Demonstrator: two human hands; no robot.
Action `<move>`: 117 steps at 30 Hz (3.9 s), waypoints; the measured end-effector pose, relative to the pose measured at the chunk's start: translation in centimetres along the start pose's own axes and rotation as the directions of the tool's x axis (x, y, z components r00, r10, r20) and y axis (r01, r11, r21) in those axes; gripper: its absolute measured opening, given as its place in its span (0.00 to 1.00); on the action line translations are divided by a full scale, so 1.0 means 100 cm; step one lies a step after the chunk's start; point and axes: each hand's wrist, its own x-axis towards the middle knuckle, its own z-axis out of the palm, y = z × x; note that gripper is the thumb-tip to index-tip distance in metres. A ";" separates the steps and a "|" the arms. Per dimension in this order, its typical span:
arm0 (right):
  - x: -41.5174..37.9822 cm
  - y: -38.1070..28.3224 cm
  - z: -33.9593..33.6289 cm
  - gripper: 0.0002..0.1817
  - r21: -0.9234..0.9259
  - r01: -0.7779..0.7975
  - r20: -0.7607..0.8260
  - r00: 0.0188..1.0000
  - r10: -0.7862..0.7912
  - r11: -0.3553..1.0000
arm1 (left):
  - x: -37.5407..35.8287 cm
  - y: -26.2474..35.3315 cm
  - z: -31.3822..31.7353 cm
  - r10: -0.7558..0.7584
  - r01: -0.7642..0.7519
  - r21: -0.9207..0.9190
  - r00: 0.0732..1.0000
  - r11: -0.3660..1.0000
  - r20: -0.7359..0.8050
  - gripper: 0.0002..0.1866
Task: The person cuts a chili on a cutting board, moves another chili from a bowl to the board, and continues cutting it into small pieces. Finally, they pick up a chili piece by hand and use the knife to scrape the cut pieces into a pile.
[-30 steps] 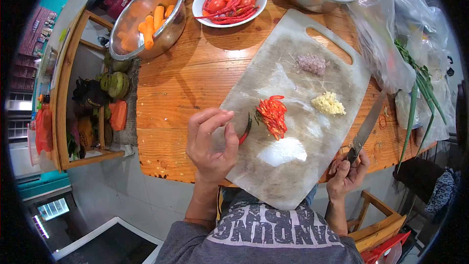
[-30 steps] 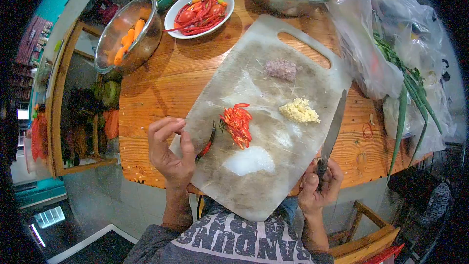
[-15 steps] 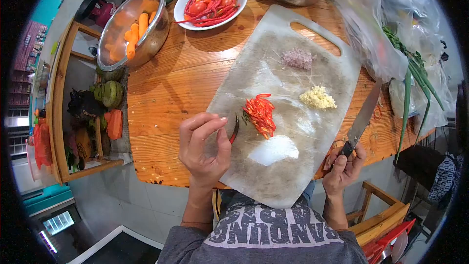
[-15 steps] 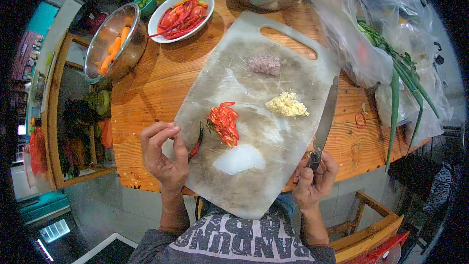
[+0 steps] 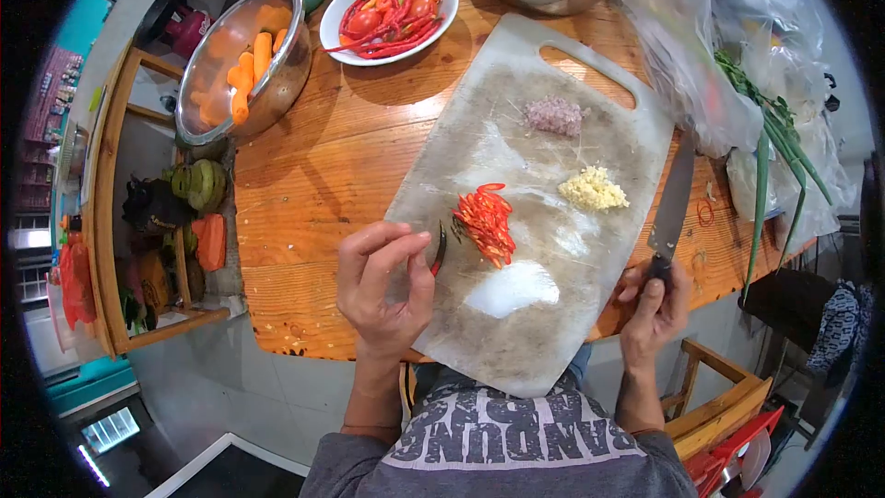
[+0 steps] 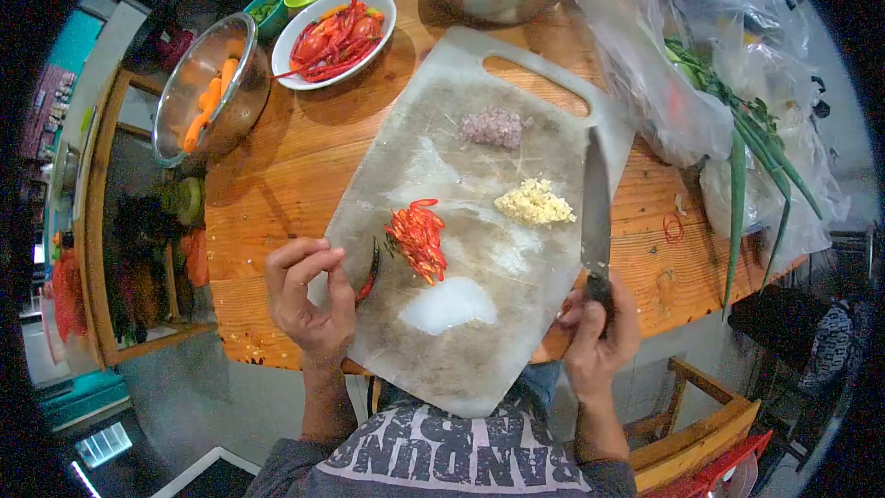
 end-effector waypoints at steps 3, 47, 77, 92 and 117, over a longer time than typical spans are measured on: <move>0.051 -0.017 -0.015 0.16 -0.383 0.149 0.031 0.988 -0.149 0.912 | 0.000 0.000 -0.002 0.033 -0.033 -0.010 0.999 0.999 0.007 0.15; 0.166 -0.050 -0.014 0.14 -0.632 0.681 0.686 0.714 -0.143 0.369 | 0.000 -0.003 -0.001 0.095 -0.089 -0.065 0.991 0.994 0.092 0.16; 0.167 -0.051 -0.015 0.14 -0.600 0.681 0.694 0.704 -0.151 0.420 | 0.001 0.000 -0.001 0.064 -0.061 -0.023 0.990 0.998 0.125 0.16; 0.164 -0.054 -0.014 0.17 -0.639 0.671 0.651 0.732 -0.199 0.376 | 0.001 0.002 0.001 0.056 -0.054 -0.022 0.993 0.998 0.104 0.17; 0.098 0.013 -0.027 0.19 -0.505 0.424 0.162 0.902 -0.400 0.752 | 0.000 0.003 -0.002 0.048 -0.044 -0.025 0.978 0.999 0.204 0.06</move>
